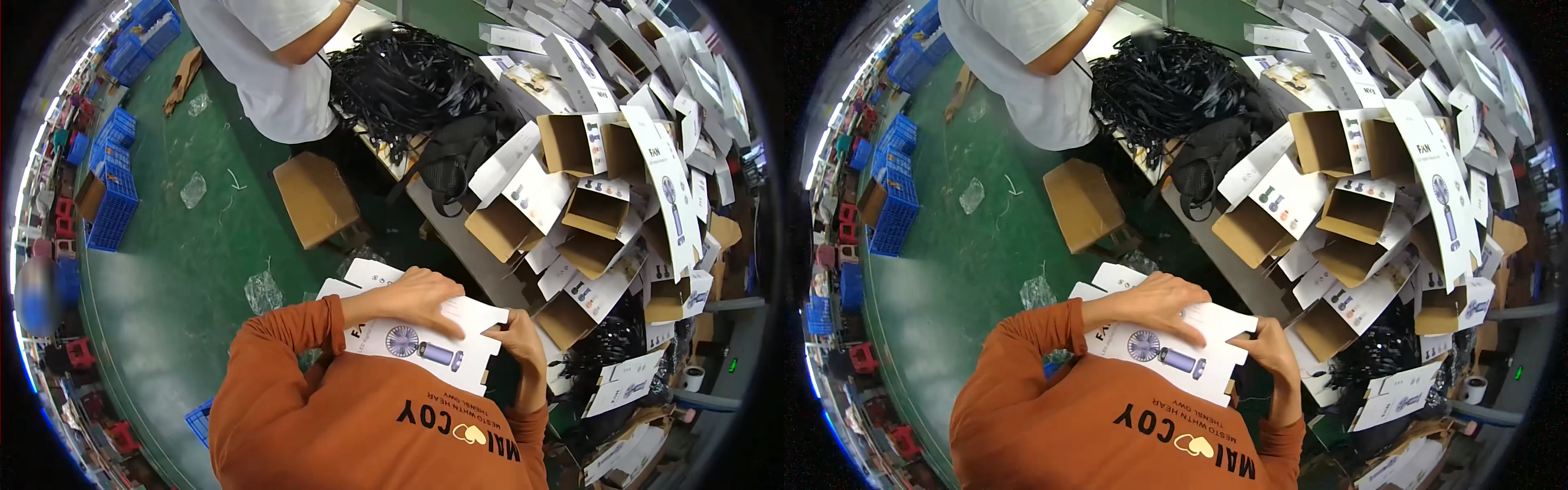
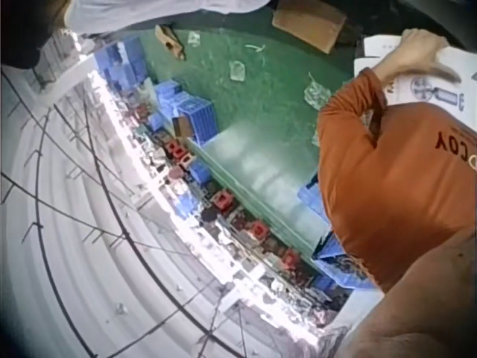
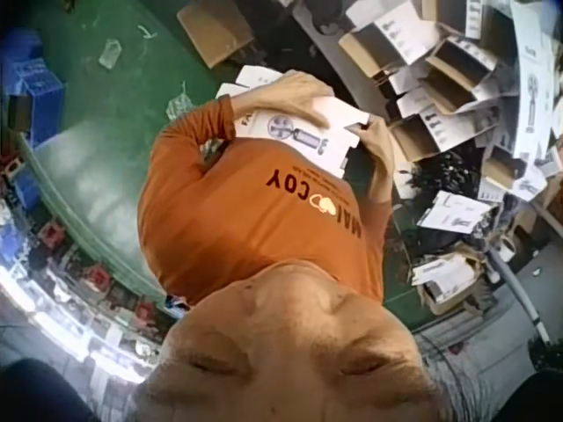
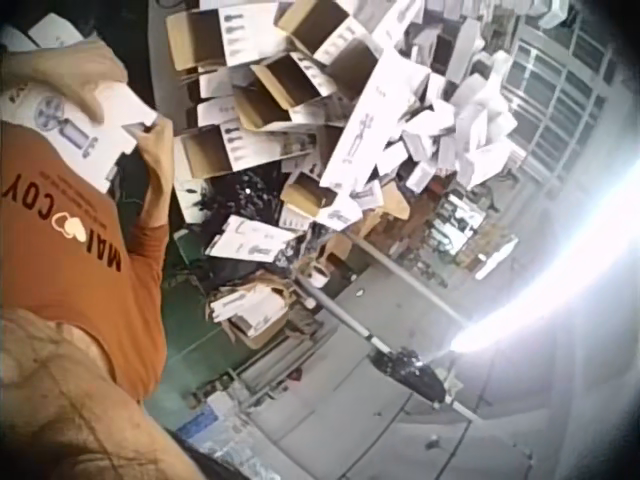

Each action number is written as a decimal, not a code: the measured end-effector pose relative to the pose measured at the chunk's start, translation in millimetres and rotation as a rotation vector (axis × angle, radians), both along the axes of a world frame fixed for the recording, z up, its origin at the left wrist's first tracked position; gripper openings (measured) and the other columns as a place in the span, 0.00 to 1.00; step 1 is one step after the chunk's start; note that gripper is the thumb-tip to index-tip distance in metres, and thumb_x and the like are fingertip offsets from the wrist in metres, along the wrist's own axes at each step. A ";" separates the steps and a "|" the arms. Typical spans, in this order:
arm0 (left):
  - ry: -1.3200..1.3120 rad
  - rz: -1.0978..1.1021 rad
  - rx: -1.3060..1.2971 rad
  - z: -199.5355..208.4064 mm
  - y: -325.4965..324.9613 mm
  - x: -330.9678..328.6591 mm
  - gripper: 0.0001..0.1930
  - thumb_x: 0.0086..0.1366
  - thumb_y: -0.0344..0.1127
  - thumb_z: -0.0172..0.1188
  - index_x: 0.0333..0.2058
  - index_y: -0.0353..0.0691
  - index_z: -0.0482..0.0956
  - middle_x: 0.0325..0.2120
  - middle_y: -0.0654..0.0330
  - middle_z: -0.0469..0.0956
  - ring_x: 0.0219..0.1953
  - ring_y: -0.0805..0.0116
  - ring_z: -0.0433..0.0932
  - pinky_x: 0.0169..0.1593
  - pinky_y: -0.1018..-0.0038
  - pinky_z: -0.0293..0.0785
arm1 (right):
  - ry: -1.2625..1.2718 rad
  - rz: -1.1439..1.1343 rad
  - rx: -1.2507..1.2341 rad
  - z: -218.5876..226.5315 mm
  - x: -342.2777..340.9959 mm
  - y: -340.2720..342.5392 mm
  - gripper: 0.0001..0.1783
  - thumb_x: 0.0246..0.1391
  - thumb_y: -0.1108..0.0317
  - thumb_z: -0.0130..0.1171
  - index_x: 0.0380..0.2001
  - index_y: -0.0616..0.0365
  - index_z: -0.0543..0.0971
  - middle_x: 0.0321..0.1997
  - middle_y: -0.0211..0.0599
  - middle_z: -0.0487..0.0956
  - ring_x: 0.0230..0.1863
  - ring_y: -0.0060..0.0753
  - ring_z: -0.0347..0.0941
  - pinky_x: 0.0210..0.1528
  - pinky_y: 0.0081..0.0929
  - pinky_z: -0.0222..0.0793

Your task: Folding cardboard boxes and packing handheld fan units with manuals for shipping.

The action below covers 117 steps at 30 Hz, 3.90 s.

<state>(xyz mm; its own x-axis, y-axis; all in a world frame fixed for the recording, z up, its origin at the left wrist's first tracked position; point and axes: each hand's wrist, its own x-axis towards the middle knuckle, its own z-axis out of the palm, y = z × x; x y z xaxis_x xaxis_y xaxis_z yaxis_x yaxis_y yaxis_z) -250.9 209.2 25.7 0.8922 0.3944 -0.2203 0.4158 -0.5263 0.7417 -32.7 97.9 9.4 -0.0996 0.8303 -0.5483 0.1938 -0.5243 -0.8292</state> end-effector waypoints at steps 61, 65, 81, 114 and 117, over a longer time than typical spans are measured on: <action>-0.884 0.499 -1.294 -37.8 -20.5 66.1 0.15 0.42 0.18 0.45 0.32 0.37 0.63 0.33 0.57 0.69 0.38 0.70 0.68 0.47 0.77 0.64 | 0.096 -0.238 0.502 19.1 5.9 -18.8 0.06 0.38 0.75 0.65 0.25 0.60 0.81 0.37 0.31 0.69 0.42 0.25 0.64 0.45 0.20 0.59; -0.654 0.274 -0.918 -27.3 -24.6 66.6 0.12 0.45 0.19 0.45 0.31 0.36 0.64 0.31 0.58 0.68 0.38 0.72 0.67 0.47 0.77 0.62 | 0.169 -0.246 0.339 11.7 5.2 -20.5 0.08 0.38 0.68 0.68 0.24 0.59 0.81 0.36 0.29 0.67 0.39 0.25 0.63 0.43 0.21 0.58; -0.608 0.048 -0.479 -40.1 -14.5 57.7 0.16 0.42 0.19 0.44 0.34 0.36 0.65 0.35 0.56 0.64 0.41 0.62 0.65 0.50 0.73 0.61 | 0.090 -0.133 0.385 -4.9 3.2 -11.8 0.09 0.45 0.70 0.59 0.29 0.60 0.72 0.34 0.32 0.69 0.39 0.25 0.65 0.44 0.22 0.61; -0.928 0.825 0.257 80.6 134.1 20.9 0.36 0.51 0.29 0.66 0.57 0.29 0.58 0.50 0.51 0.67 0.50 0.64 0.68 0.54 0.69 0.64 | 0.196 -0.346 0.432 34.7 -28.2 15.9 0.24 0.54 0.73 0.54 0.56 0.60 0.65 0.40 0.37 0.77 0.41 0.23 0.72 0.45 0.21 0.69; -0.653 0.881 0.994 85.8 188.4 35.9 0.32 0.48 0.30 0.67 0.53 0.38 0.65 0.42 0.52 0.70 0.42 0.53 0.72 0.44 0.66 0.69 | 0.179 -0.461 0.423 29.7 -16.4 -2.1 0.18 0.55 0.72 0.54 0.50 0.63 0.71 0.37 0.36 0.79 0.39 0.23 0.74 0.44 0.20 0.69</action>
